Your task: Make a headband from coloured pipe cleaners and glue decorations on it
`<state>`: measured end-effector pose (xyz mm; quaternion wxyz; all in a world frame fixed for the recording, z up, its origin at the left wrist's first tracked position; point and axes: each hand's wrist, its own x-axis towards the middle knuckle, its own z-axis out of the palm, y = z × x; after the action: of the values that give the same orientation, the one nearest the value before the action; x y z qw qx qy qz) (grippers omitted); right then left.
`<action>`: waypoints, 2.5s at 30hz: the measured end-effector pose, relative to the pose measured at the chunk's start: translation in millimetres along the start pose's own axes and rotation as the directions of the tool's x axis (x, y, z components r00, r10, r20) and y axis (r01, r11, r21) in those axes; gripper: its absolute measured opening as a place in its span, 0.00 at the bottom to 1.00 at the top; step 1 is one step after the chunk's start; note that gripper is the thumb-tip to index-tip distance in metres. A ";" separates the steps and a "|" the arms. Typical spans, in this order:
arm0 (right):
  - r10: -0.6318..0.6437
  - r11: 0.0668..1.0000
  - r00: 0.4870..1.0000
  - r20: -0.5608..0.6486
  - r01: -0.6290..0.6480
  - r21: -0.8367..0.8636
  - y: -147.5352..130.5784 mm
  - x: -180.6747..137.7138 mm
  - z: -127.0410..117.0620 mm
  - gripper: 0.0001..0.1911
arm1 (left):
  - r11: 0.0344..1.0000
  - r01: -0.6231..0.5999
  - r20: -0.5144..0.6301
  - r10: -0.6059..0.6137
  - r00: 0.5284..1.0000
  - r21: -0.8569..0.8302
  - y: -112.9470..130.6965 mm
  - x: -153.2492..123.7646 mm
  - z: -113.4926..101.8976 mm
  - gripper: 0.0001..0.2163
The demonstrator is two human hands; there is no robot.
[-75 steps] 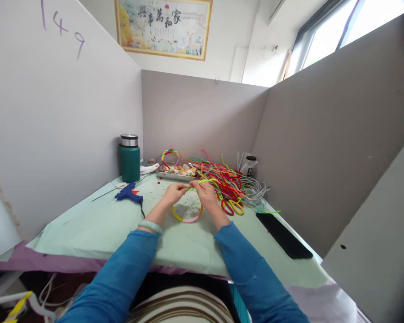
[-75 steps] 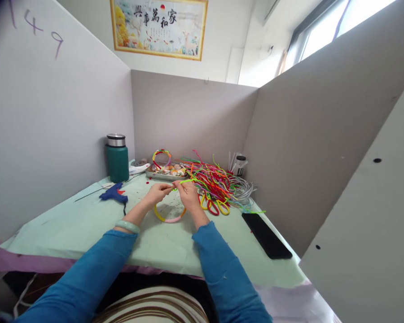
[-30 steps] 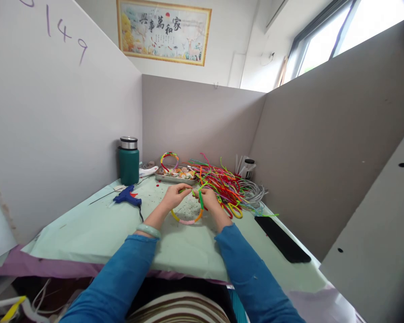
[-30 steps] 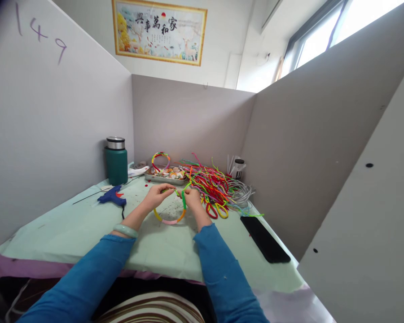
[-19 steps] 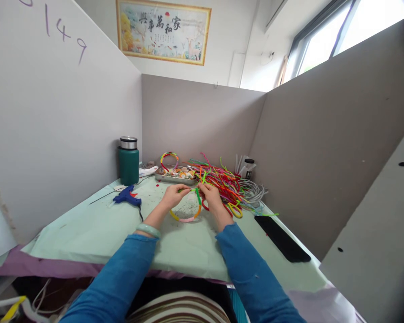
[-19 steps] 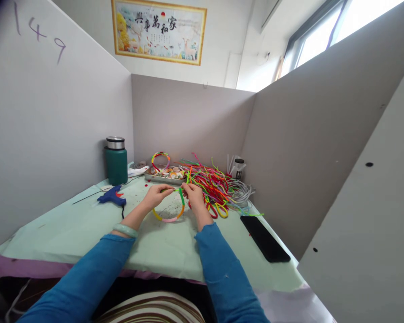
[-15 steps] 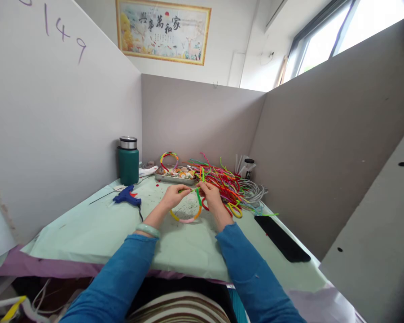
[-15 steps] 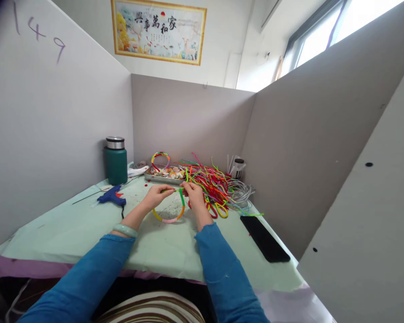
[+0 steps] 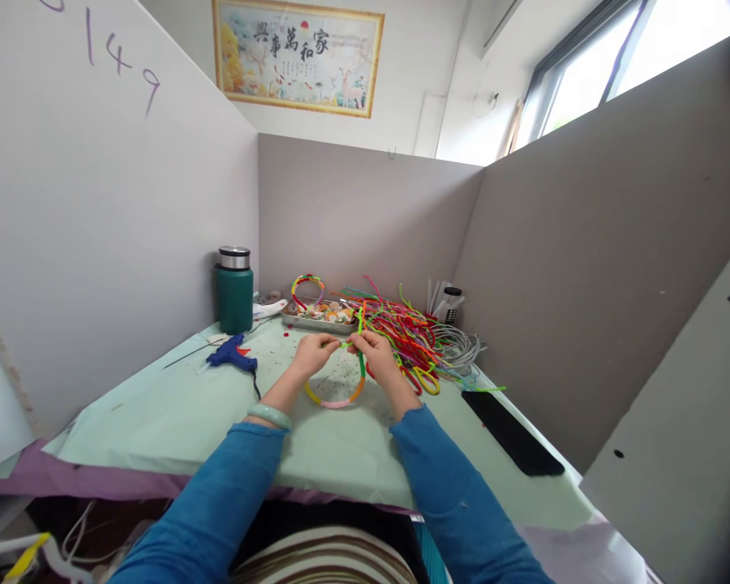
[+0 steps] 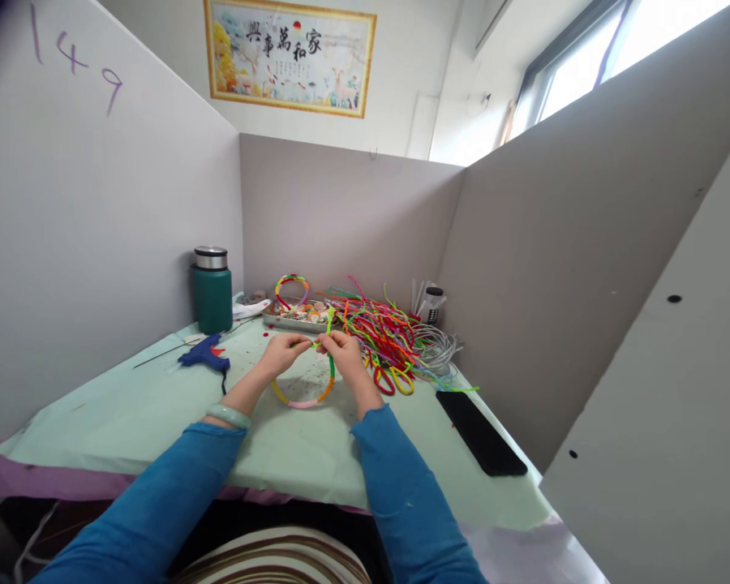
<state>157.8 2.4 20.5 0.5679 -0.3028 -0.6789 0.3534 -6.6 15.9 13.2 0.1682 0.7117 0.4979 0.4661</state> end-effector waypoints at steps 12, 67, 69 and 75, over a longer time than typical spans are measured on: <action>-0.138 0.983 0.990 -0.035 0.132 -0.128 -1.7 -2.8 2.6 0.14 | 0.989 -0.096 0.104 0.084 0.991 0.110 2.6 -2.8 -0.5 0.14; 0.107 0.994 0.992 -0.062 -0.106 0.011 1.8 3.2 3.3 0.13 | 0.985 -0.174 0.151 0.173 0.973 -0.004 11.2 -8.7 1.9 0.14; 0.105 0.994 0.993 -0.059 -0.104 0.021 1.8 3.0 3.7 0.13 | 0.988 -0.156 0.157 0.156 0.975 -0.011 11.6 -8.6 1.8 0.13; 0.086 0.996 0.996 -0.009 -0.086 0.016 1.3 1.9 4.2 0.14 | 0.990 -0.138 0.143 0.132 0.981 0.032 13.8 -9.1 1.5 0.12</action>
<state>153.3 4.1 20.0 0.5578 -0.3291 -0.6596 0.3813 1.6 2.2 17.6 0.1559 0.7783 0.4449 0.4147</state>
